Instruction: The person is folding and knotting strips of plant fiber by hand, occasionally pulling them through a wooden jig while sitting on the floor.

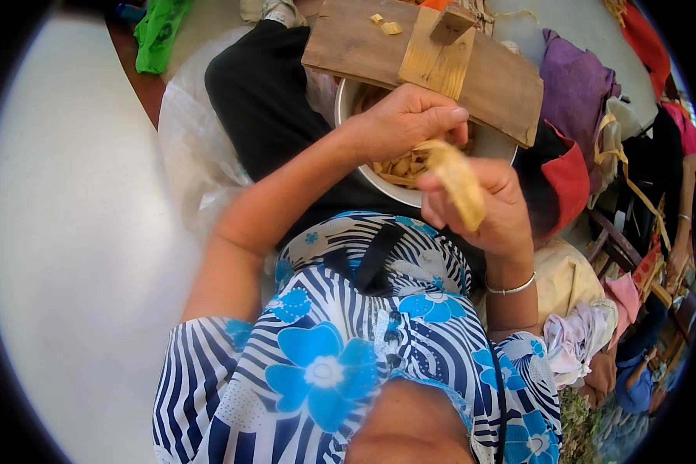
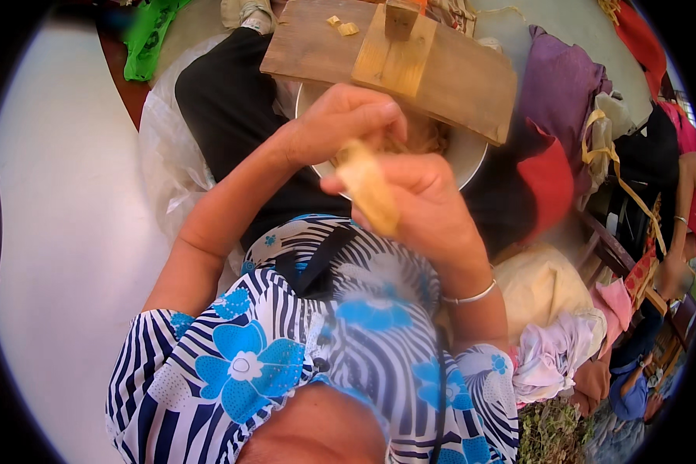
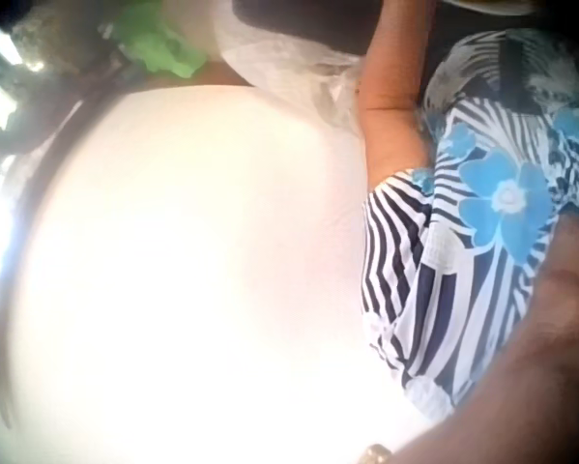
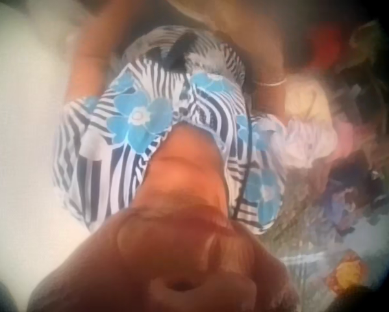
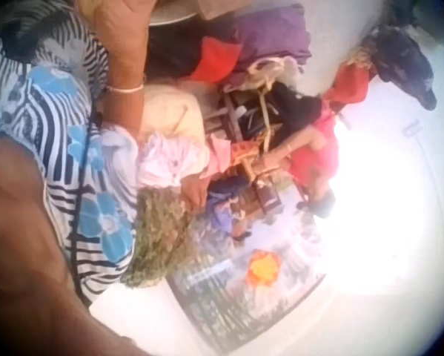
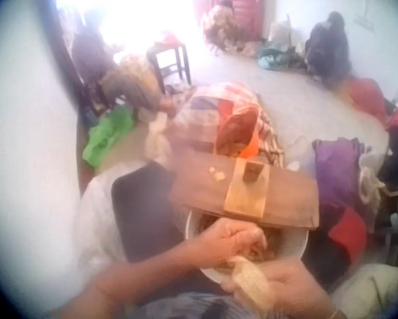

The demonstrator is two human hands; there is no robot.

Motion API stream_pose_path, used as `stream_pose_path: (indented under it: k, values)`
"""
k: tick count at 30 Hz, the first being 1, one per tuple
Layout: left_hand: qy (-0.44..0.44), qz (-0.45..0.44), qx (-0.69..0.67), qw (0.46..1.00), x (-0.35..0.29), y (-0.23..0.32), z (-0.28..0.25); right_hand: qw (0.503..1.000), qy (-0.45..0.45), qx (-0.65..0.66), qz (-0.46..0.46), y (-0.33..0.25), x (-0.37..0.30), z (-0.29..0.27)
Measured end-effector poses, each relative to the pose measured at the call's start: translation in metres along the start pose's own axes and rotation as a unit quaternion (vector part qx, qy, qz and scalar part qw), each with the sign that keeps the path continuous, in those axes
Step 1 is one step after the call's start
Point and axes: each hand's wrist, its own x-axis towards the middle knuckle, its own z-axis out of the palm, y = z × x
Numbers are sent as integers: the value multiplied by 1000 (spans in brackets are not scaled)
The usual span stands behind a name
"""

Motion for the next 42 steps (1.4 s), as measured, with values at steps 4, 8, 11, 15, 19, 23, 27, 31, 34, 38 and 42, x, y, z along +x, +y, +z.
stream_pose_path:
  k: [4,8,11,15,19,23,27,31,34,38,42]
  values:
    - [65,38,-143,987,-4,-5,17,972,153,-30,-174,16,27,-18]
    - [43,44,-153,986,-6,-12,16,861,281,-343,-248,30,44,-32]
    - [79,33,-139,987,-1,-15,23,823,303,-427,-220,32,42,-34]
    - [64,-37,-97,993,2,-17,12,775,309,-486,-260,42,46,-48]
    - [67,-55,24,996,1,-22,5,747,302,-524,-276,47,46,-56]
    - [216,138,378,890,-3,-38,8,810,303,-458,-206,52,41,-59]
    - [253,261,538,761,-5,-44,9,929,275,-228,-100,71,41,-62]
    - [266,330,530,734,-5,-53,10,978,197,-58,32,88,35,-73]
    - [281,362,496,738,-4,-60,13,976,135,162,52,85,33,-61]
    - [269,349,386,811,-8,-59,21,966,120,227,25,81,34,-60]
    - [225,225,343,884,-11,-41,23,966,234,-81,-74,83,40,-59]
